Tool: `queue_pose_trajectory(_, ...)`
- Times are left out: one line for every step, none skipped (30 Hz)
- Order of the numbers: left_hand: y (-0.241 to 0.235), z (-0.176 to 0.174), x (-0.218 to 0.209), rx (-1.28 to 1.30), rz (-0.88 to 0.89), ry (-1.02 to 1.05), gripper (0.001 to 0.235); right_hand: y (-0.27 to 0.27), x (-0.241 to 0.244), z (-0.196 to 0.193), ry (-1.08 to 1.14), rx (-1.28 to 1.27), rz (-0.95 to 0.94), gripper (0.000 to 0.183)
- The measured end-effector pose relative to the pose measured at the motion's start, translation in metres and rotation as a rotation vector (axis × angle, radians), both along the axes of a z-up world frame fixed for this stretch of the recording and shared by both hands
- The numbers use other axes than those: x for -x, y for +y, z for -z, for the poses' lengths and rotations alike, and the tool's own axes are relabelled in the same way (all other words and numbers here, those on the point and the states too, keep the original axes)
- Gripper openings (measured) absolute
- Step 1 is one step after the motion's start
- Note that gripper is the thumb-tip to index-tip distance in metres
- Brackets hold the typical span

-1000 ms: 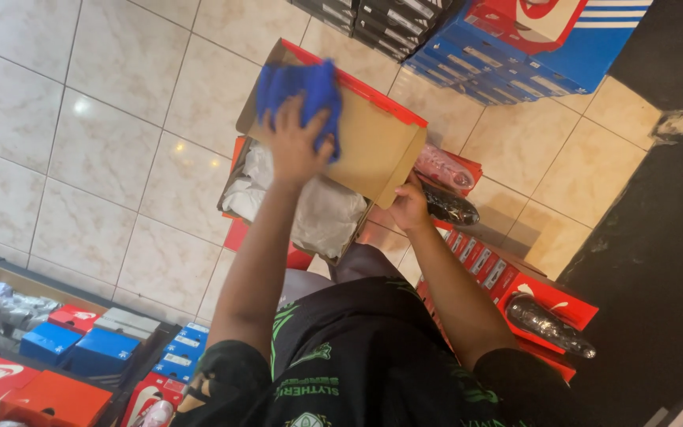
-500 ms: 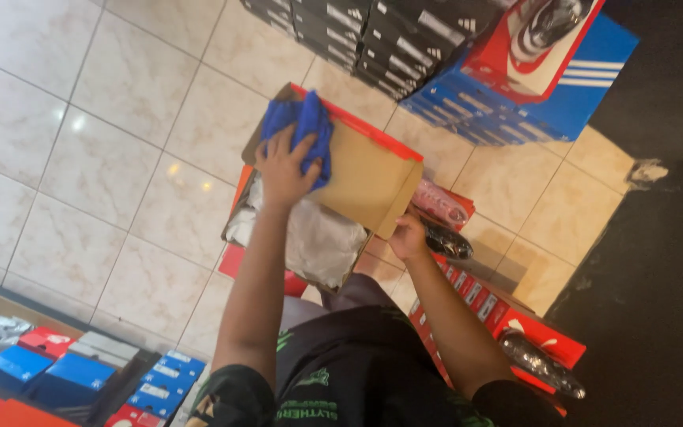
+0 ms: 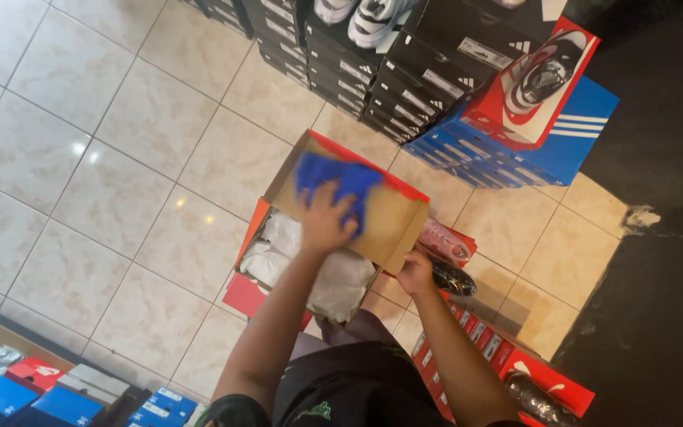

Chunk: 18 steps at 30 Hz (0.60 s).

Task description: Wiping shoe boxes and a pair of shoes with a blue cloth in a warehouse setting.

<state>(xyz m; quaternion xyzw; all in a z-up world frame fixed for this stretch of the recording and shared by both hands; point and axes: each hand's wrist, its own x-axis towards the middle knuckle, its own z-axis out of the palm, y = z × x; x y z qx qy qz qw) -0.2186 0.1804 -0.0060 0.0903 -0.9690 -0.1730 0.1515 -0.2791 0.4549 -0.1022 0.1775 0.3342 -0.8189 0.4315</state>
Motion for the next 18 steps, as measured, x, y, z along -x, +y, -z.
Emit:
queue_pose_trajectory(-0.018, 0.003, 0.001, 0.004, -0.154, -0.036, 0.045, -0.004, 0.001, -0.008, 0.003, -0.002, 0.002, 0.073)
queue_pose_trajectory(-0.035, 0.006, 0.0, 0.006, -0.309, -0.073, 0.047, -0.007, -0.001, -0.016, 0.004, -0.005, 0.004, 0.072)
queue_pose_trajectory(-0.027, -0.005, 0.003, 0.009, -0.307, -0.068, 0.047, -0.01, 0.0, -0.021, 0.009, -0.001, 0.007, 0.072)
queue_pose_trajectory(-0.018, -0.015, 0.004, -0.003, -0.266, -0.11, 0.049, -0.013, 0.0, -0.027, 0.031, 0.011, 0.011, 0.073)
queue_pose_trajectory(-0.009, -0.026, 0.005, -0.015, -0.224, -0.151, 0.052, -0.016, 0.0, -0.033, 0.053, 0.024, 0.016, 0.074)
queue_pose_trajectory(0.012, -0.026, 0.003, -0.01, -0.228, -0.146, 0.052, -0.013, 0.0, -0.026, 0.058, 0.03, 0.013, 0.074)
queue_pose_trajectory(0.033, -0.026, 0.0, -0.02, -0.023, -0.014, 0.056, -0.011, 0.001, -0.018, 0.069, 0.021, 0.021, 0.069)
queue_pose_trajectory(0.055, -0.026, -0.002, -0.03, 0.184, 0.118, 0.06, -0.007, 0.002, -0.011, 0.081, 0.011, 0.03, 0.064)
queue_pose_trajectory(0.058, -0.019, -0.005, -0.025, 0.183, 0.124, 0.06, -0.02, 0.003, -0.051, 0.087, 0.016, 0.028, 0.064)
queue_pose_trajectory(0.062, -0.011, -0.009, -0.053, 0.234, 0.177, 0.048, -0.033, 0.003, -0.091, 0.124, 0.048, -0.019, 0.037)
queue_pose_trajectory(0.066, -0.003, -0.012, -0.08, 0.287, 0.231, 0.036, -0.045, 0.003, -0.131, 0.161, 0.081, -0.066, 0.031)
queue_pose_trajectory(0.046, 0.002, -0.011, -0.078, 0.284, 0.236, 0.036, -0.039, 0.004, -0.107, 0.166, 0.082, -0.069, 0.031)
queue_pose_trajectory(0.027, 0.007, -0.009, -0.049, 0.214, 0.155, 0.04, -0.032, 0.005, -0.083, 0.101, 0.006, -0.043, 0.036)
queue_pose_trajectory(0.01, 0.013, -0.008, -0.025, 0.15, 0.075, 0.045, -0.023, 0.005, -0.06, 0.035, -0.075, -0.012, 0.062)
queue_pose_trajectory(-0.006, 0.01, -0.01, -0.027, 0.151, 0.081, 0.045, -0.02, 0.006, -0.06, 0.04, -0.077, -0.01, 0.062)
queue_pose_trajectory(-0.024, 0.006, -0.012, -0.009, -0.015, 0.024, 0.046, -0.021, 0.005, -0.058, 0.017, -0.064, -0.015, 0.064)
queue_pose_trajectory(-0.043, 0.002, -0.013, 0.009, -0.181, -0.032, 0.046, -0.022, 0.005, -0.057, -0.006, -0.051, -0.021, 0.066)
queue_pose_trajectory(-0.034, 0.0, -0.01, 0.011, -0.176, -0.031, 0.046, -0.021, 0.004, -0.055, -0.006, -0.049, -0.016, 0.066)
